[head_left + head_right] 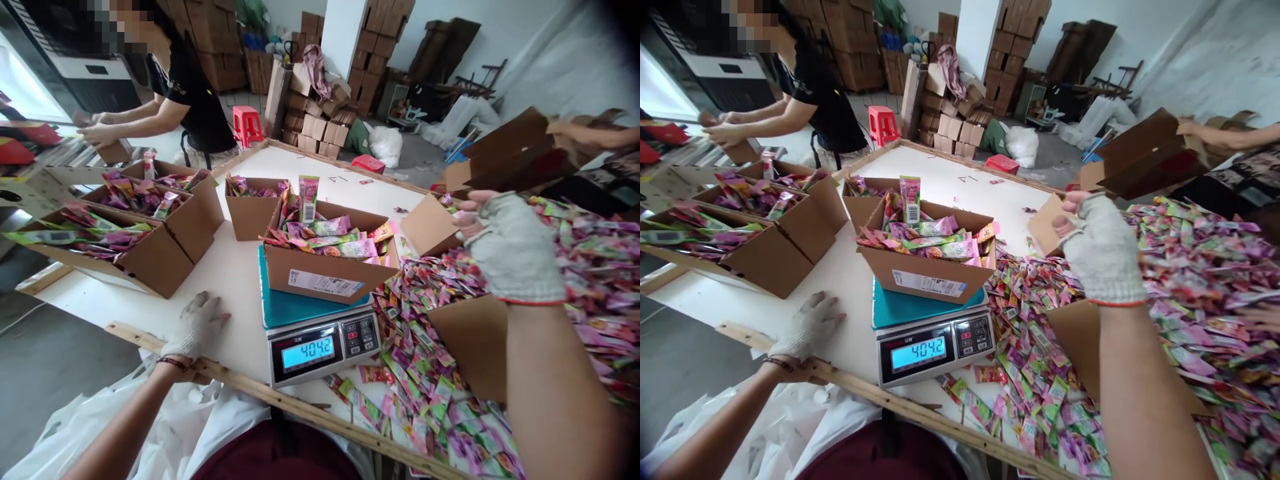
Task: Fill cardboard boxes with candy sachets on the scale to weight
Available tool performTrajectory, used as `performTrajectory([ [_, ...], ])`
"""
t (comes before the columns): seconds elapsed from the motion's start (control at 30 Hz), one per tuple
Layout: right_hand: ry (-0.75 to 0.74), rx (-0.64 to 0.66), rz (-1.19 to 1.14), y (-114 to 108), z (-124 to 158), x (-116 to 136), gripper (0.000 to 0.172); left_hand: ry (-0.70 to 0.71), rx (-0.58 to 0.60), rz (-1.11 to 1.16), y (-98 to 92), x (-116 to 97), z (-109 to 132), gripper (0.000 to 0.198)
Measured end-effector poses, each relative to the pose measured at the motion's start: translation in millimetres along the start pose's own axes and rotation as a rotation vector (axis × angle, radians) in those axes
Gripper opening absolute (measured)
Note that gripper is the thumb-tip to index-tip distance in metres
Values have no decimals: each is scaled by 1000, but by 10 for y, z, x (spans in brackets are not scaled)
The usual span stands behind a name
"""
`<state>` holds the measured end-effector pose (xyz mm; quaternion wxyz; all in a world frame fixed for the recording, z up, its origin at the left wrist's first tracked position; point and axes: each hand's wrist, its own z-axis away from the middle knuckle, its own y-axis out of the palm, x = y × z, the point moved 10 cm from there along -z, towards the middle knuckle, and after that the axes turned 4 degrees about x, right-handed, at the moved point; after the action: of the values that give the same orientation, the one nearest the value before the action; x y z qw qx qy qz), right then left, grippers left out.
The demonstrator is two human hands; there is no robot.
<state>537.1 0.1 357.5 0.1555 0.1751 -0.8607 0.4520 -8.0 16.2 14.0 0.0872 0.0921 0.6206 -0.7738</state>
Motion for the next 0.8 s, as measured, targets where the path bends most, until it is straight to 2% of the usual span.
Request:
performTrajectory([
  [0.1,-81,116,-56,314,-136,497,50,17,-7,-23,123,-7,-23,52],
  [0.2,-171,307,107,701,-205,905,46,60,-33,-37,161,4,-59,50],
  [0.3,-131,536,299,1026,-187,967,40,65,-35,-43,160,16,-63,49],
  [0.37,-19,633,373,1099,-158,881,40,63,-37,-45,141,-4,-51,47],
  [0.43,53,659,436,1079,-136,843,36,60,-38,-47,120,-31,-40,45],
  [0.53,92,600,495,972,-152,886,23,66,-29,-54,112,-59,-33,47],
  [0.63,97,479,496,818,-206,928,15,89,-55,-46,96,-64,-29,44],
  [0.73,44,264,496,544,-255,896,19,98,-78,-32,115,-37,-33,42],
  [0.8,16,108,454,313,-231,774,23,94,-76,-23,158,-13,-44,44],
])
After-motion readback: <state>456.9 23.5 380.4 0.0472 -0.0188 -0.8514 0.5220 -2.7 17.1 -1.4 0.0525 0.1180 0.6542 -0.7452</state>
